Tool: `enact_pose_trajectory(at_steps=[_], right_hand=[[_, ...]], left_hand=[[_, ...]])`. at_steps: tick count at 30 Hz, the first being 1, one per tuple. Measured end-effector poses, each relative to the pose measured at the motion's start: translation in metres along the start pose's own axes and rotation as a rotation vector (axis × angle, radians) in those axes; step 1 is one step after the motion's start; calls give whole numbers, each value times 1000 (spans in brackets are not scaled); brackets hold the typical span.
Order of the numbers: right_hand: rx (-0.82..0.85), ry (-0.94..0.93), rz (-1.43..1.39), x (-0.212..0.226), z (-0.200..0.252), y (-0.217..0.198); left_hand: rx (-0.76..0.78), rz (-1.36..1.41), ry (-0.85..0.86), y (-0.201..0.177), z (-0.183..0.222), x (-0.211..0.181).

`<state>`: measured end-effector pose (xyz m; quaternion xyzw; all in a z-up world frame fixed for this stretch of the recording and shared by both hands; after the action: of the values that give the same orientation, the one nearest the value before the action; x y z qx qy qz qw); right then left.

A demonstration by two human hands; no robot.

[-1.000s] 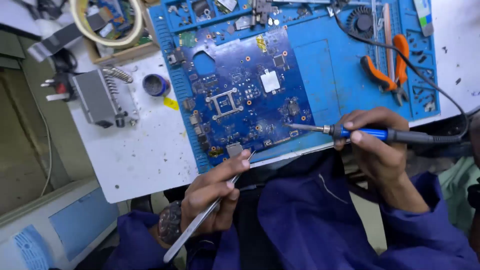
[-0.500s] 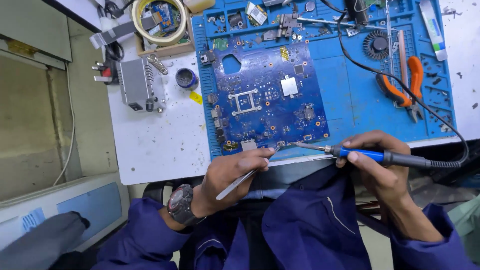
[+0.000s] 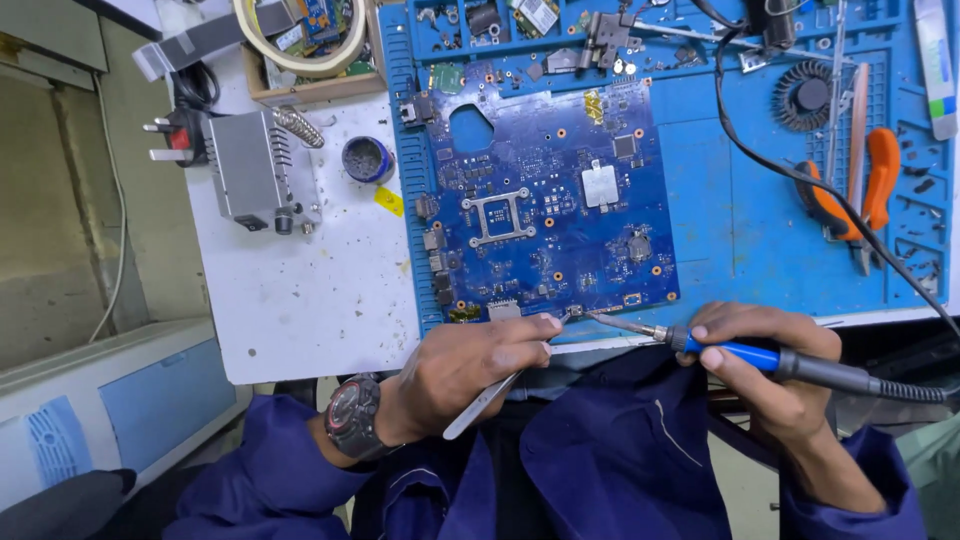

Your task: Soldering and repairing components on a laptop motherboard using a soldering iron and precision tools.

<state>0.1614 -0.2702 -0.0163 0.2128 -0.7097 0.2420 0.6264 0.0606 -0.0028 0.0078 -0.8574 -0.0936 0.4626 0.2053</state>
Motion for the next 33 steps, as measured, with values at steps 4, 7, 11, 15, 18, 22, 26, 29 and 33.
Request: enact_pose_trajectory(at_steps=[4,7,11,15,18,22,26,29,33], right_hand=[[6,-3,21,-7,5,-4],[0,18,23,-10,8,-5],[1,14,20,-10,8,-5],[17,20,21,-9,6,-5],[22,16,41,-10,7,-6],[34,10,48,-9,5,-6],[43,0,49,-7,3,-5],[45,5,49,-4,2,-4],[45,18,52,-7,4,-6]], left_hand=[[19,-18,30,-3,-6,-4],[44,-28,10,-3,-4,-4],[69,-69,44,3,2,-2],[108,-144,97,3,-2,-9],[87,-198,133,1,-9,-15],[63,-327,225,3,-15,-20],[36,-543,315,4,-19,-26],[31,-614,343,7,-20,-29],[13,-658,366,10,-19,-31]])
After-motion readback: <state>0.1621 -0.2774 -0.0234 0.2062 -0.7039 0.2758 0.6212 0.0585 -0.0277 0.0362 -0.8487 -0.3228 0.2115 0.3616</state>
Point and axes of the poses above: each hand's wrist, its own z-axis away from the middle knuckle, its own y-axis out of the palm, x = y × z, the point moved 4 cm from there along -z, towards the middle knuckle, and after that the axes turned 5 degrees about x, right-handed, at the moved point
